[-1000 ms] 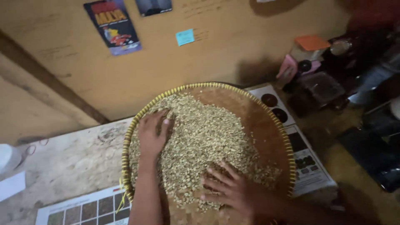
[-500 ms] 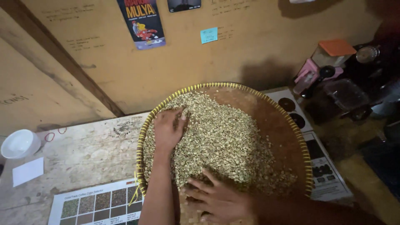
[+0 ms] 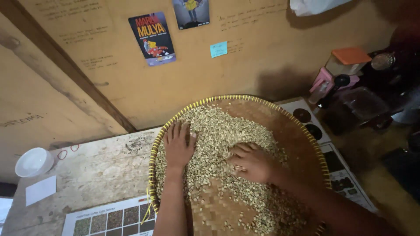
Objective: Manually sorting green coffee beans in a woven tray to remove defects
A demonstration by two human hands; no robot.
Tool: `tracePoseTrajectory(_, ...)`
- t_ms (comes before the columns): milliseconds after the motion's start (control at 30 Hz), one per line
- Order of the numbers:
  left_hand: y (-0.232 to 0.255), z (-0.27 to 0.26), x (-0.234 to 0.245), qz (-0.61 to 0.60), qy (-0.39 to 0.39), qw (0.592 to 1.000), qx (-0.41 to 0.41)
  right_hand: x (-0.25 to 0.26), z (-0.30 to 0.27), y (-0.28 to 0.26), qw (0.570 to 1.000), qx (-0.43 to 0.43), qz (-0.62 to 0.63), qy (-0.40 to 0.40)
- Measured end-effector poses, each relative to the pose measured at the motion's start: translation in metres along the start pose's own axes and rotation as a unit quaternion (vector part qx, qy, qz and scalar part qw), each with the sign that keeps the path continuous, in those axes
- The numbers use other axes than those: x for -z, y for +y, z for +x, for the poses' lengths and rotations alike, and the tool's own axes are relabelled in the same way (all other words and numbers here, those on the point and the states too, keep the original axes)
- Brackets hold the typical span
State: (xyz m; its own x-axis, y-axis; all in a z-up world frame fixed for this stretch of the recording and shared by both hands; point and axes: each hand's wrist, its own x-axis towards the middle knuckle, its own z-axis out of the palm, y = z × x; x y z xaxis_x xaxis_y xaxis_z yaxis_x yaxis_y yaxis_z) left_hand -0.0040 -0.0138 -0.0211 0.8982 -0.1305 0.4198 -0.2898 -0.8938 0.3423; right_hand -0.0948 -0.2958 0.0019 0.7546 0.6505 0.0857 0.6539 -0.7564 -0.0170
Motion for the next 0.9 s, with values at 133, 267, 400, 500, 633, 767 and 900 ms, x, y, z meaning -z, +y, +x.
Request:
tracePoseTrajectory(133, 0.040, -0.001, 0.019, 0.016, -0.166, 0.986, 0.030, 0.007, -0.019, 0.036, 0.938, -0.047, 0.311, 0.147)
tracePoseTrajectory(267, 0.092, -0.006, 0.034, 0.018, -0.291, 0.956, -0.001, 0.149, -0.025, -0.003, 0.897, -0.152, 0.283, 0.304)
tracePoseTrajectory(400, 0.110, -0.014, 0.036, -0.061, -0.311, 0.947, -0.050, 0.047, -0.031, 0.048, 0.876, -0.172, 0.309, 0.327)
tracePoseTrajectory(500, 0.116, -0.014, 0.040, -0.167, -0.302, 0.936, -0.063, 0.056, -0.032, 0.049, 0.884, -0.172, 0.276, 0.337)
tracePoseTrajectory(633, 0.143, -0.019, 0.044, -0.158, -0.174, 0.951, -0.202, 0.023, -0.032, 0.061, 0.883, -0.173, 0.281, 0.333)
tracePoseTrajectory(767, 0.159, -0.036, 0.026, -0.184, -0.158, 0.927, -0.287, 0.027, -0.032, 0.059, 0.881, -0.159, 0.298, 0.331)
tracePoseTrajectory(900, 0.141, -0.026, 0.028, -0.170, -0.164, 0.938, -0.255, 0.009, -0.035, 0.067, 0.886, -0.157, 0.291, 0.327)
